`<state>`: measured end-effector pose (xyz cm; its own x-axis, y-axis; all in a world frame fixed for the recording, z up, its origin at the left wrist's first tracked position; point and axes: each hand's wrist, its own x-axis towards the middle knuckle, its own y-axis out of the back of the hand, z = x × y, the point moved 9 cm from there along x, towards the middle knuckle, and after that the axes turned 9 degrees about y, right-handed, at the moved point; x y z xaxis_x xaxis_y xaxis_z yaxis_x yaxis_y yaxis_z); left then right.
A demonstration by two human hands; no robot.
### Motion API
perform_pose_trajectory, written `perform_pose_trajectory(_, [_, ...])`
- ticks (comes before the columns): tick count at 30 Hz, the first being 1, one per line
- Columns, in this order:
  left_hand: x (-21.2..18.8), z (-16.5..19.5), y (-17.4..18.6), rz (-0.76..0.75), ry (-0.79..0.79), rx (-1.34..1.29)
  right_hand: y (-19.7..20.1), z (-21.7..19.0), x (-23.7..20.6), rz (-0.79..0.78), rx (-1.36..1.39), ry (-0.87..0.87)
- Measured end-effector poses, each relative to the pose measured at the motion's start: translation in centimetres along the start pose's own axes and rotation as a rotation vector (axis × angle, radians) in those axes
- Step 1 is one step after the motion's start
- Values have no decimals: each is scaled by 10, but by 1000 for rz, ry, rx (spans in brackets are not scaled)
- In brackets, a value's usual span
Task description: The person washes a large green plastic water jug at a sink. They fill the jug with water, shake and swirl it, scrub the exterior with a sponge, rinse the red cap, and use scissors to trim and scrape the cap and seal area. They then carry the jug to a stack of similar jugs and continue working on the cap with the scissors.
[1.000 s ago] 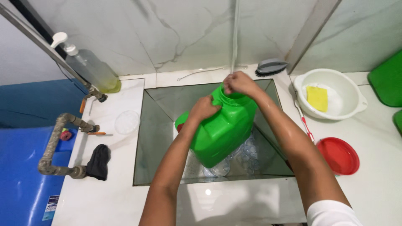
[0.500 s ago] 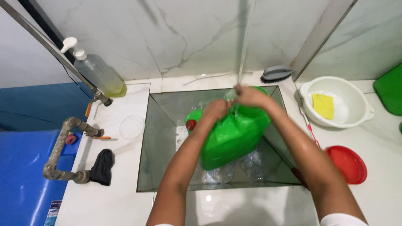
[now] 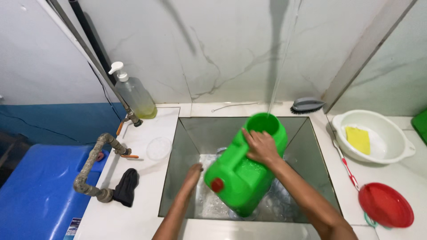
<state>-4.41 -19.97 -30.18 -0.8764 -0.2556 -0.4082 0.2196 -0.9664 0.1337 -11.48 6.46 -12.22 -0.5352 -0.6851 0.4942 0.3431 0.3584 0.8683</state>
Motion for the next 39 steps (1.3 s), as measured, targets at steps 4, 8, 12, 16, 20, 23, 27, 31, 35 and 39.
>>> perform_pose_trajectory(4, [-22,-62,39,-65,458,-176,71,1,67,246,-45,-18])
perform_pose_trajectory(8, [-16,-35,44,-112,329,-473,169,64,75,500,41,-115])
perform_pose_trajectory(12, [-34,-27,31,-173,206,-620,187,91,77,386,39,-213])
perform_pose_trajectory(16, [-99,-33,73,-90,291,-694,141,82,85,164,87,-487])
perform_pose_trajectory(20, [-118,45,190,163,92,-418,145,80,91,296,173,-558])
perform_pose_trajectory(23, [-101,72,192,178,-10,-481,177,90,89,493,168,-471])
perform_pose_trajectory(27, [-93,20,128,196,106,-602,168,93,86,346,149,-527])
perform_pose_trajectory(31, [-130,18,153,107,68,-451,139,72,92,163,133,-575])
perform_pose_trajectory(35, [-133,73,204,119,-43,-466,162,74,90,370,195,-554])
perform_pose_trajectory(39, [-104,62,166,222,15,-457,176,88,81,392,208,-562])
